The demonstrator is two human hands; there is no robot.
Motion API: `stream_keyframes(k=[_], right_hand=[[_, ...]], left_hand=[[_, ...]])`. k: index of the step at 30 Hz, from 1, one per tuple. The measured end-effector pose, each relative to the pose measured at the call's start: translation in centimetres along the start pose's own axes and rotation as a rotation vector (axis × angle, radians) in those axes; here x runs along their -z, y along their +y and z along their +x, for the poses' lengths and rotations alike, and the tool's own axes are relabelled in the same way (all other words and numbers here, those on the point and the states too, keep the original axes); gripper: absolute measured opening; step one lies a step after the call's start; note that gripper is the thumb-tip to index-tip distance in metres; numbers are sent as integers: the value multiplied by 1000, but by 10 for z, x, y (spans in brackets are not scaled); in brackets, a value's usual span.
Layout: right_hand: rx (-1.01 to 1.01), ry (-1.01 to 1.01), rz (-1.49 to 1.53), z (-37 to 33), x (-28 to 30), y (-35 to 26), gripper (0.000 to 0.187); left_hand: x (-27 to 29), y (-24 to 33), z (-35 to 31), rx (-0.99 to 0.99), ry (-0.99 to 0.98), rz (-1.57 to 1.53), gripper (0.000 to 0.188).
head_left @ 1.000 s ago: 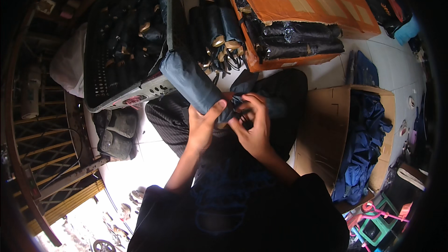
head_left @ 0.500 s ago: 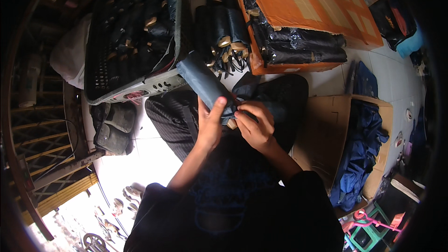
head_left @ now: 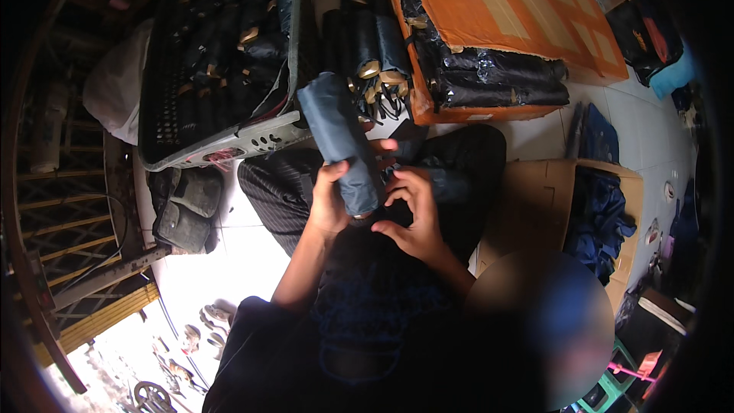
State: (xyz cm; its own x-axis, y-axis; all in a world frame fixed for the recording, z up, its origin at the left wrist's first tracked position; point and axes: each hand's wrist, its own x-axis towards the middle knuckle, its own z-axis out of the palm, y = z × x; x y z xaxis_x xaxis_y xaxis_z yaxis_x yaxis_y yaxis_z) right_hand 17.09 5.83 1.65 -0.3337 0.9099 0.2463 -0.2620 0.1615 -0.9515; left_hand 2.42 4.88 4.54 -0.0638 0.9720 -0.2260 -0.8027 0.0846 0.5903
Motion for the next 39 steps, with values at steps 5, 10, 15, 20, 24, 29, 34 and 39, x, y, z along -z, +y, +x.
stream_keyframes(k=[5, 10, 15, 20, 24, 29, 34, 39], right_hand=[[9, -123, -147, -8, 2, 5, 51], [152, -132, -348, -7, 8, 7, 39], [244, -178, -546, -19, 24, 28, 38], [181, -202, -700, -13, 21, 40, 31], [14, -141, -582, -4, 24, 41, 30], [-174, -124, -564, 1, 26, 43, 30], [-99, -252, -1121, 4, 71, 62, 36], [-307, -421, -1399, -5, 97, 62, 67]], left_hand=[[16, -17, 7, -45, -202, -216, 77], [17, -2, -2, -33, 36, 103, 66], [20, -20, 8, 148, 275, 273, 62], [43, -41, 22, 23, 435, 522, 65], [83, -42, 77, -399, 487, 821, 77], [95, 4, 155, -540, 564, 1477, 90], [79, 17, 197, -296, 563, 1621, 80], [112, 2, 194, -388, 529, 1848, 80]])
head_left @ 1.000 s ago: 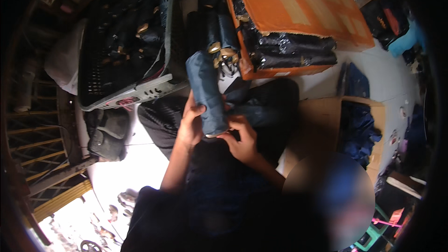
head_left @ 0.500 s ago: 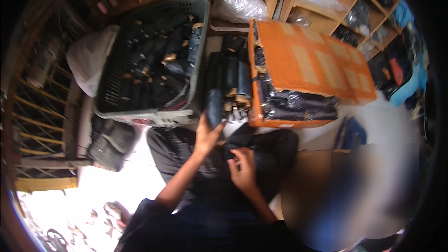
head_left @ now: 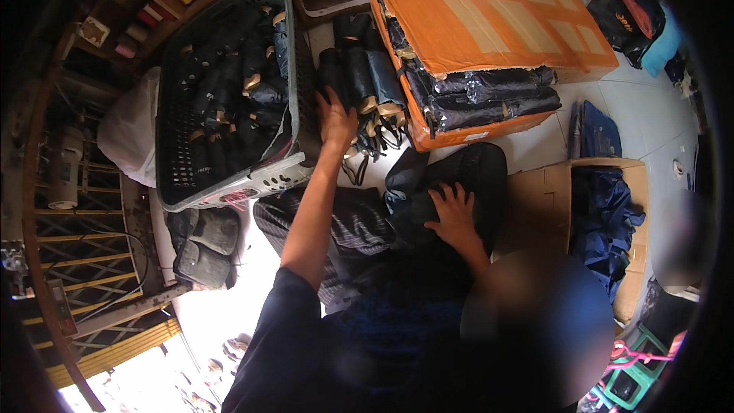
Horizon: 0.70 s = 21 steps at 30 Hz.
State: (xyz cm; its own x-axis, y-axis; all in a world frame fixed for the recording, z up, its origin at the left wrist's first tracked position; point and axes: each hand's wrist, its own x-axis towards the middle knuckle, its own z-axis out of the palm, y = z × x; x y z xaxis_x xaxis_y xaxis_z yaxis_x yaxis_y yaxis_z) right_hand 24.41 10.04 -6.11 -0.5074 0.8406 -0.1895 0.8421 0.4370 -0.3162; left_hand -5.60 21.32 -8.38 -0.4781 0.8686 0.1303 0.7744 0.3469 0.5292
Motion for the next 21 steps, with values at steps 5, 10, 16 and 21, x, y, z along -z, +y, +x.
stream_keyframes(k=[5, 10, 16, 21], right_hand=[[-45, -10, 15, 2, -6, 5, 76], [-62, -35, 43, 6, -5, -2, 74], [-81, -25, 49, 9, -2, 1, 74], [-218, -85, 72, 10, 9, -1, 65]], left_hand=[[17, 19, -27, -41, 27, 117, 67], [8, 8, 3, -98, 166, -29, 48], [12, 23, 1, -201, 289, -109, 31], [11, 13, -56, -196, 186, -153, 29]])
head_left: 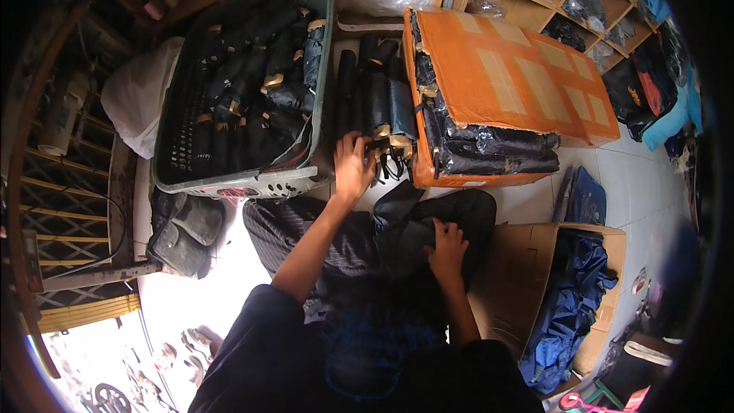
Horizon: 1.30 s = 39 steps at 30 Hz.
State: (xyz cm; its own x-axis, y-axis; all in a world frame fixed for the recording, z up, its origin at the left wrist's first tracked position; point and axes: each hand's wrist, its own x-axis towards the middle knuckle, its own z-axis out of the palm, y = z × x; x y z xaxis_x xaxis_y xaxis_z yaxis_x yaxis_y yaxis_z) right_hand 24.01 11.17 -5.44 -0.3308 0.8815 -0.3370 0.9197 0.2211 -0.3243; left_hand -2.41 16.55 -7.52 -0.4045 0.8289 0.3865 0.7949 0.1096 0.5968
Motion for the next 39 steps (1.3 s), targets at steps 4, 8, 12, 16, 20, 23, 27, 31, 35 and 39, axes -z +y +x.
stream_keyframes(k=[4, 8, 12, 16, 20, 23, 27, 31, 35, 39], right_hand=[[91, 162, 202, 5, 6, 20, 47], [388, 239, 403, 7, 40, 5, 30], [347, 113, 617, 8, 62, -8, 17], [306, -56, 912, 9, 71, -27, 16], [375, -184, 887, 21, 62, -45, 21], [422, -314, 795, 32, 61, -53, 25], [604, -38, 574, 42, 99, -121, 22], [1068, 53, 587, 61, 133, -235, 7], [1216, -276, 367, 110, 105, -355, 13], [1146, -40, -95, 169, 31, -418, 35]], left_hand=[[21, 12, -54, -1, -205, -248, 26], [36, 18, -105, 283, -549, -623, 35], [52, 47, -110, 365, -536, -811, 36], [70, 65, -98, 521, -385, -1133, 36], [91, 56, -92, 656, -230, -1338, 9], [113, 45, -91, 708, -9, -1277, 6], [128, 13, -118, 643, 141, -1287, 11], [152, -4, -143, 813, 171, -1323, 11], [153, -19, -172, 796, 216, -1309, 33], [177, -6, -165, 751, 188, -1366, 38]])
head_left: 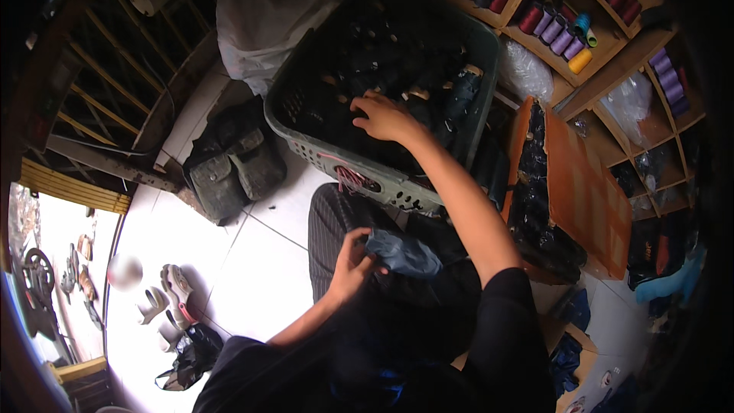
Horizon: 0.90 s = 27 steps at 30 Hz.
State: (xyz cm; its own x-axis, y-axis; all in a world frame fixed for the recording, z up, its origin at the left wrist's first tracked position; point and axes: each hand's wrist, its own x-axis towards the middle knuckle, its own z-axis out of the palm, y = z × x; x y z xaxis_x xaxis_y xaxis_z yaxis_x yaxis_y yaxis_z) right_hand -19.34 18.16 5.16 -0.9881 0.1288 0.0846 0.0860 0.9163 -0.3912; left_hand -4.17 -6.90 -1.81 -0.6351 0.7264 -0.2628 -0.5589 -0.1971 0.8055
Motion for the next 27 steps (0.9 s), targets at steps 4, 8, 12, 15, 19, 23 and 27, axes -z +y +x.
stream_keyframes(k=[4, 8, 12, 15, 19, 23, 27], right_hand=[[-262, 82, -243, 48, -20, 25, 48], [-463, 53, -268, 58, -22, 25, 56], [-642, 533, 94, 66, -30, 68, 74], [-733, 631, 303, 62, -28, 102, 74], [-784, 632, 1010, 49, -11, 132, 58], [-867, 167, 1429, 7, 54, 64, 43], [-203, 123, 1920, -66, 79, 14, 53]], left_hand=[[15, 13, -8, -4, 13, 139, 35], [43, 17, -15, 45, 115, 136, 27], [68, 17, -21, -33, 274, 62, 27], [75, 31, -15, -118, 469, -118, 40], [71, 71, -6, -415, 444, 195, 33], [39, 121, -10, -775, 442, 601, 19], [2, 150, -2, -1020, 414, 944, 24]])
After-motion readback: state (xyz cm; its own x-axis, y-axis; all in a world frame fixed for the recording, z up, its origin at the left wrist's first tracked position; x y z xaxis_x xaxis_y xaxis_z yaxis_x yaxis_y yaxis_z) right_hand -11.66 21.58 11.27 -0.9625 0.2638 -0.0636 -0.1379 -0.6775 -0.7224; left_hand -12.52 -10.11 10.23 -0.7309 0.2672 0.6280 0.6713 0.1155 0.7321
